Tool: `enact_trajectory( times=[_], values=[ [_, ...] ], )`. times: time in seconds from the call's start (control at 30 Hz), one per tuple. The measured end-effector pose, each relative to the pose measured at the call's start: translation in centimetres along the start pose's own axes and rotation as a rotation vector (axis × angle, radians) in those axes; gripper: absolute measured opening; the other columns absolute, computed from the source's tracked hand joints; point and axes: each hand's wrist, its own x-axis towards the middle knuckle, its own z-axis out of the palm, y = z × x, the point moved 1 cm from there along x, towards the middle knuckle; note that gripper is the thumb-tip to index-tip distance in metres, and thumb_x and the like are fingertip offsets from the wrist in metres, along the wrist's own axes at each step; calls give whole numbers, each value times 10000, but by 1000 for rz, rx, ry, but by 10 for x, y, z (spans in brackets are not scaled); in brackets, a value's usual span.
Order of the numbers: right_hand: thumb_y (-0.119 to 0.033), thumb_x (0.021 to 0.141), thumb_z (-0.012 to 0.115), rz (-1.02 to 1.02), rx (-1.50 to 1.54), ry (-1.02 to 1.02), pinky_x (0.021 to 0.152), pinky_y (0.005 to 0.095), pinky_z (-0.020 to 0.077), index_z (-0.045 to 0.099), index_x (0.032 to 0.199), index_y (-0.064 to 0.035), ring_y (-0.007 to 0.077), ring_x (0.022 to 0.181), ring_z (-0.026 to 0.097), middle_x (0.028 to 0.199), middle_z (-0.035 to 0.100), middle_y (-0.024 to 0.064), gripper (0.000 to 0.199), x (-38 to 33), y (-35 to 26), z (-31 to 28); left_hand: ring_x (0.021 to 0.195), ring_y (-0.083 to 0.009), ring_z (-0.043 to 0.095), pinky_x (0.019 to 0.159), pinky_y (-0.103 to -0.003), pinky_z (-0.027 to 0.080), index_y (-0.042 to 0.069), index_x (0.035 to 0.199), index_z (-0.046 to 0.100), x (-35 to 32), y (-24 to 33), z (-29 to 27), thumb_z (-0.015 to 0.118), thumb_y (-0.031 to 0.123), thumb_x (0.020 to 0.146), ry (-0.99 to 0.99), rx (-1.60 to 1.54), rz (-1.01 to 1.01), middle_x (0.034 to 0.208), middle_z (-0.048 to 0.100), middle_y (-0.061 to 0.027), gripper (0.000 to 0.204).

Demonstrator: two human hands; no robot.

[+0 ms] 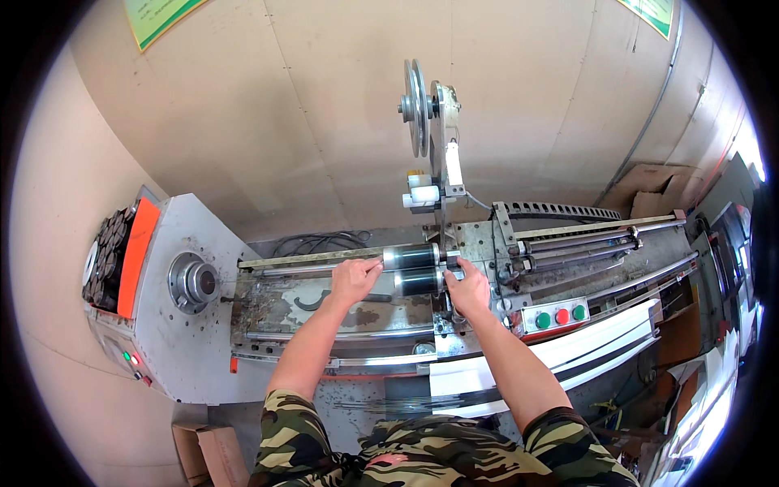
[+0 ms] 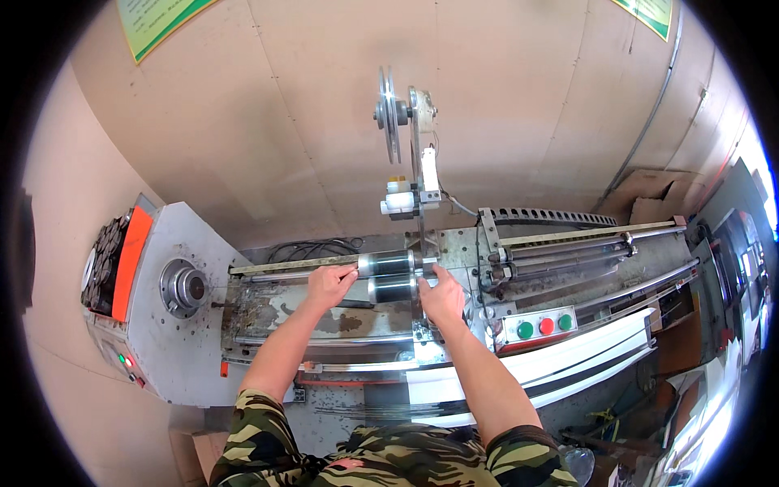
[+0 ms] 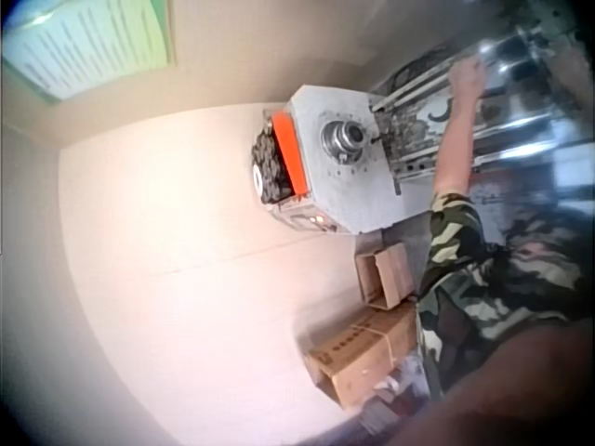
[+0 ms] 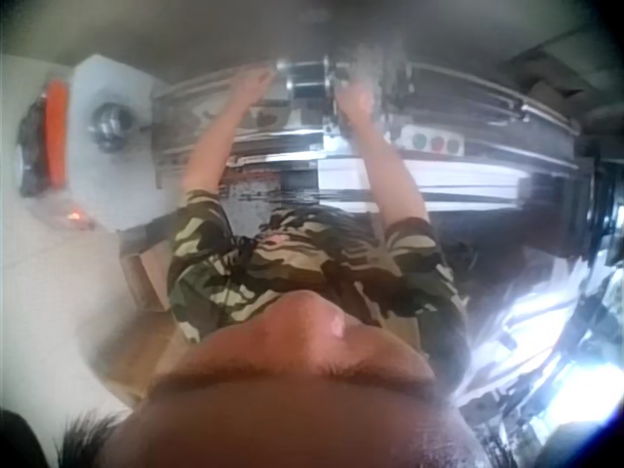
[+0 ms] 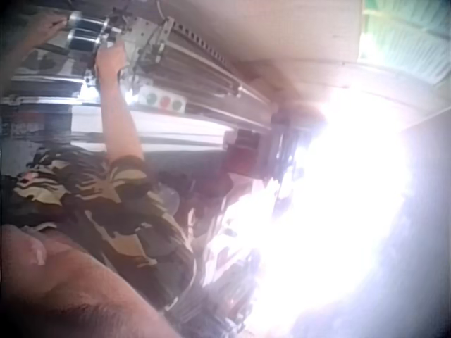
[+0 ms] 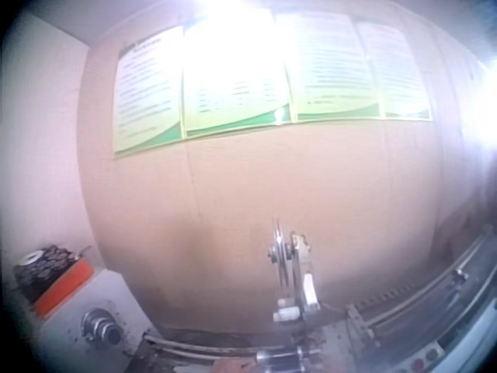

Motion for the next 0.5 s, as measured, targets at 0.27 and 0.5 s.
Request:
enact_trajectory(
  times=[0.27, 0.5],
  values=[
    [-353, 854, 711, 1, -5, 13, 1019, 424, 471, 638, 1299, -90, 359, 1184, 619, 1290, 656, 164, 522, 3, 5, 5, 851, -324, 702, 713, -420, 541, 208, 1049, 775, 1, -7, 9, 643, 386, 910, 67, 9, 60, 927, 741, -92, 262],
    [-345, 853, 712, -3, -9, 22, 1021, 418, 471, 658, 1278, -87, 354, 1182, 622, 1272, 670, 150, 500, 2, 2, 3, 891, -345, 690, 751, -473, 531, 227, 1085, 767, 0, -2, 6, 587, 396, 922, 5, 10, 20, 940, 738, -108, 296]
  ],
)
